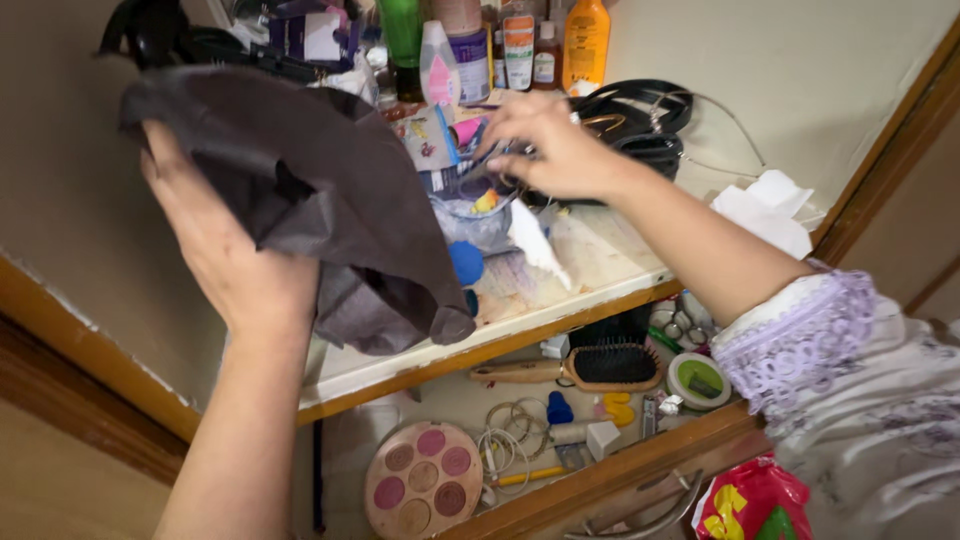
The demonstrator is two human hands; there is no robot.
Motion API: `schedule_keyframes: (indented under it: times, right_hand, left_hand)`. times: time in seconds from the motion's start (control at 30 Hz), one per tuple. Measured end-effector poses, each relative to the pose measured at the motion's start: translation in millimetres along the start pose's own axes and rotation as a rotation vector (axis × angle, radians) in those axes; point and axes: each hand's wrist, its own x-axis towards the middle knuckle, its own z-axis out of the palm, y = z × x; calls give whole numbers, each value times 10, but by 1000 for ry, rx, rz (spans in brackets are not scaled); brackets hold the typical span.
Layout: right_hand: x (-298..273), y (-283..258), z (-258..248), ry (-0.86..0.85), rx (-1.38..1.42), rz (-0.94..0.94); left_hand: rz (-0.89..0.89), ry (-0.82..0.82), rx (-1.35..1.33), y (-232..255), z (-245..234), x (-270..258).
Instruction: The person opens a wooden drawer and sorts through various items on a cluttered shelf, including a black bag, a hairbrush, and cosmetic bottles. They remove items from the bag, place a black handbag into a closet, and continue to rearrange objects like a makeup palette and a spray bottle on the shelf.
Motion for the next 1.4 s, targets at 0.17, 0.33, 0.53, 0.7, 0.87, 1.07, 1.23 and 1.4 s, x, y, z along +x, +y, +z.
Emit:
schedule_keyframes:
  times: [0.17, 0.33, 0.53, 0.7, 0.87, 1.07, 1.23, 1.4]
  right_hand:
    - [-20, -290, -398, -206, 291, 8]
    - [-21, -655, -721, -585, 828, -1]
    - [-347, -1226, -141, -914, 807, -164]
    - [-784, -1351, 254, -1085, 399, 53]
    - [-1173, -1222, 500, -879, 217, -212]
    - [-1313, -1177, 598, -1246, 353, -92]
    - [-1334, -1162, 713, -1230, 410, -121]
    - [-1374, -1167, 800, -1058, 543, -260]
  left_hand:
    - [95, 9, 81, -124, 15, -5]
    - [36, -15, 40, -196, 62, -84]
    - [55, -44, 114, -299, 187, -147]
    - [76, -14, 103, -242, 217, -116]
    - [98, 8, 114, -189, 186, -89]
    - [142, -20, 138, -165, 219, -90]
    - [146, -7, 145, -229, 212, -128]
    - [141, -24, 145, -306, 252, -126]
